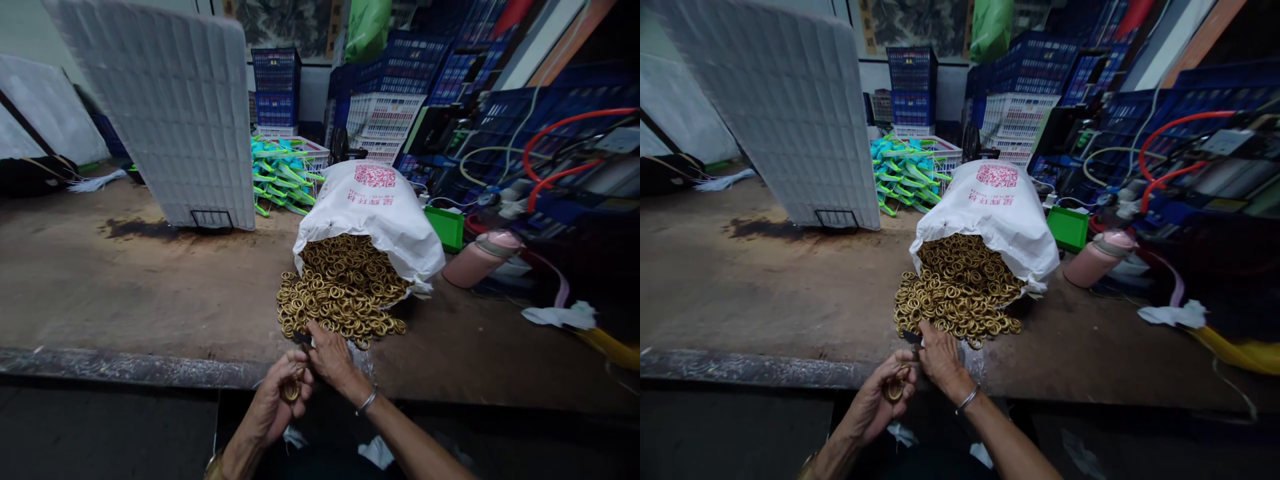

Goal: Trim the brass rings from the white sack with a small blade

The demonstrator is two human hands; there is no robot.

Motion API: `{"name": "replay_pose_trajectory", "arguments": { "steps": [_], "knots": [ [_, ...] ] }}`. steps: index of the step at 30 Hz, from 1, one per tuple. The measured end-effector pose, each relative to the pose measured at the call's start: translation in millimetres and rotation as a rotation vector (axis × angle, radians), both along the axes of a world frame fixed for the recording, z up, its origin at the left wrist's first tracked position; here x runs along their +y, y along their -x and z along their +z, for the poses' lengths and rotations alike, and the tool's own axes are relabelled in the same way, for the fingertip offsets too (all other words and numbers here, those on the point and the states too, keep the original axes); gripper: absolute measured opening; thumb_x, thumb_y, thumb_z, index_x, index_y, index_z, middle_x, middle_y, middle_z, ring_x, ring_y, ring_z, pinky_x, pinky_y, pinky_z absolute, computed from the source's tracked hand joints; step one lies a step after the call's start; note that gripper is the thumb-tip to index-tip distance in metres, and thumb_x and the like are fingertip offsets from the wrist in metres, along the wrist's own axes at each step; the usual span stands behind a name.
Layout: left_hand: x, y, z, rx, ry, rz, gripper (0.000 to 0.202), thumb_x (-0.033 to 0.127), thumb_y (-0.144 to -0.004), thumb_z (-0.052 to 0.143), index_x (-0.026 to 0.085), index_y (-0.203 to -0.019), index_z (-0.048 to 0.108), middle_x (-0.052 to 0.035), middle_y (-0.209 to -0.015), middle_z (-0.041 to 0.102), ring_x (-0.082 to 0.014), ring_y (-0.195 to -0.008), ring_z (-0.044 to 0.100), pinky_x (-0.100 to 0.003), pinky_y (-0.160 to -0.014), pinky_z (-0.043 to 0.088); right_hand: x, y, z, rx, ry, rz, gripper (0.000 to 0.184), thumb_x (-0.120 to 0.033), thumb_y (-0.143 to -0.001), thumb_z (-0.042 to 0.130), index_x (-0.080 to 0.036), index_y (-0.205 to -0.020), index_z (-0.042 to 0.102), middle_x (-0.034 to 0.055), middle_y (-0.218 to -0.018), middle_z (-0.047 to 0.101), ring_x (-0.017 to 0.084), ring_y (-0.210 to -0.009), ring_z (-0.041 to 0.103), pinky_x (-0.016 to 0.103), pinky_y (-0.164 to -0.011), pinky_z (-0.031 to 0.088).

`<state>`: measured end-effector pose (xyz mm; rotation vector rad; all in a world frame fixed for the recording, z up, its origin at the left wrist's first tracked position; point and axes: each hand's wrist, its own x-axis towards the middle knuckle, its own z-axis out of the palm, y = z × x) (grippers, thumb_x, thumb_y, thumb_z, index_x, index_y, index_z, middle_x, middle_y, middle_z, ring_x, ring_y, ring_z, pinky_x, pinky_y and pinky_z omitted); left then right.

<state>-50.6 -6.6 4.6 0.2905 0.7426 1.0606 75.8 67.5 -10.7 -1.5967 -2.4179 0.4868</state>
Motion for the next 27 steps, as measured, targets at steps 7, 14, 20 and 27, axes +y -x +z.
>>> {"name": "replay_pose_trajectory", "arguments": {
  "steps": [7,14,20,27],
  "knots": [
    [6,1,-9.7,-0.098,0.100,0.055,0.023,0.032,-0.067,0.066,0.013,-0.066,0.054,-0.0012,-0.069,0.055,-0.0078,-0.055,0.050,-0.015,-0.040,0.028,1,-4,5.2,-0.057,0.036,-0.053,0.025,-0.015,-0.072,0.045,-0.019,-0.096,0.047,0.0023,-0.074,0.062,0.016,-0.068,0.057,0.024,-0.056,0.025],
    [17,-7,-7.5,0.036,0.027,0.051,0.025,0.031,-0.066,0.067,0.015,-0.068,0.048,0.0034,-0.063,0.050,-0.0047,-0.049,0.045,-0.014,-0.039,0.026,5,-14,2.6,0.096,0.064,-0.161,0.023,-0.008,-0.069,0.043,-0.019,-0.088,0.050,0.0007,-0.069,0.058,0.013,-0.062,0.051,0.023,-0.056,0.025],
    [24,-19,-8.7,0.335,-0.088,0.153,0.032,0.040,-0.064,0.066,0.018,-0.078,0.047,0.0099,-0.048,0.040,-0.0031,-0.037,0.033,-0.013,-0.035,0.022,9,-26,1.9,0.661,0.219,-0.277,0.018,-0.033,-0.077,0.043,-0.020,-0.064,0.041,-0.0050,-0.055,0.042,0.011,-0.054,0.039,0.021,-0.054,0.030],
    [29,-32,-5.8,0.540,-0.243,0.134,0.029,0.042,-0.069,0.062,0.015,-0.080,0.058,0.0042,-0.053,0.053,-0.0069,-0.043,0.044,-0.018,-0.045,0.036,-6,-19,10.0,0.944,0.493,-0.295,0.020,-0.037,-0.074,0.047,-0.020,-0.065,0.041,-0.0081,-0.048,0.036,0.008,-0.045,0.031,0.020,-0.047,0.028]
  ]
}}
